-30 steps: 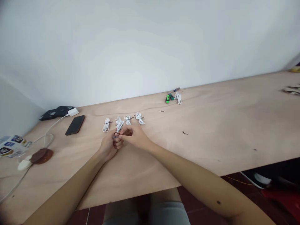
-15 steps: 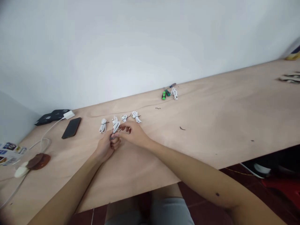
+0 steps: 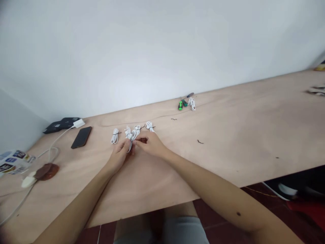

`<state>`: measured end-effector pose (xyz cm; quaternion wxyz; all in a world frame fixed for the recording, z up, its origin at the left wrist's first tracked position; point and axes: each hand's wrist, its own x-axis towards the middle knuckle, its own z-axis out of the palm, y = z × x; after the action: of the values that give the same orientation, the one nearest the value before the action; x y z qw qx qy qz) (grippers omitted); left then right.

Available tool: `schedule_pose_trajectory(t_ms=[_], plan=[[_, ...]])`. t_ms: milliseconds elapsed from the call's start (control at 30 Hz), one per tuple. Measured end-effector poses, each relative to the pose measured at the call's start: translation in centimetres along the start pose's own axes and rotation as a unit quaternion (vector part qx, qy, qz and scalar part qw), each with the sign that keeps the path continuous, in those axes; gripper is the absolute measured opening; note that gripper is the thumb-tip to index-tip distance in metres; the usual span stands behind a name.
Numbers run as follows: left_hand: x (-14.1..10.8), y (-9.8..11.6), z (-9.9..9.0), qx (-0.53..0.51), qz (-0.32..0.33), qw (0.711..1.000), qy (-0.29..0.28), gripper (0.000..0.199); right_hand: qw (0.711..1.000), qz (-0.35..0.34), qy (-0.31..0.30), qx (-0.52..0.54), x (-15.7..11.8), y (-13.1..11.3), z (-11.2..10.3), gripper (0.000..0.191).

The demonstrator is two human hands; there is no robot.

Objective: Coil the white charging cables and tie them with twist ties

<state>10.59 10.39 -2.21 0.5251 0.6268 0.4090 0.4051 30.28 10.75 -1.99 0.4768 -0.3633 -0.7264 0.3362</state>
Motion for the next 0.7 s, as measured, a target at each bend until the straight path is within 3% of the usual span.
schedule_pose_trajectory(t_ms=[67, 167, 400, 567, 700], plan=[[0.0, 0.3, -0.1, 0.069, 0.041, 0.997, -0.001, 0.041, 1.0, -0.015, 0.0, -0.01, 0.1, 0.1, -0.4, 0.021], [0.2, 0.3, -0.2, 0.09, 0.075, 0.993, 0.01, 0.031, 0.998, -0.044, -0.01, -0.042, 0.2, 0.5, -0.7, 0.018], [0.2, -0.3, -0.8, 0.089, 0.079, 0.993, -0.015, 0.035, 0.995, -0.077, -0.039, -0.058, 0.2, 1.0, -0.7, 0.018], [0.0, 0.0, -0.7, 0.037, 0.071, 0.995, -0.053, 0.038, 0.992, 0.04, -0.063, 0.097, 0.3, 0.3, -0.8, 0.028], [-0.1, 0.4, -0.3, -0.006, 0.079, 0.995, -0.063, 0.039, 0.94, 0.184, -0.076, 0.278, 0.2, -0.1, -0.7, 0.032]])
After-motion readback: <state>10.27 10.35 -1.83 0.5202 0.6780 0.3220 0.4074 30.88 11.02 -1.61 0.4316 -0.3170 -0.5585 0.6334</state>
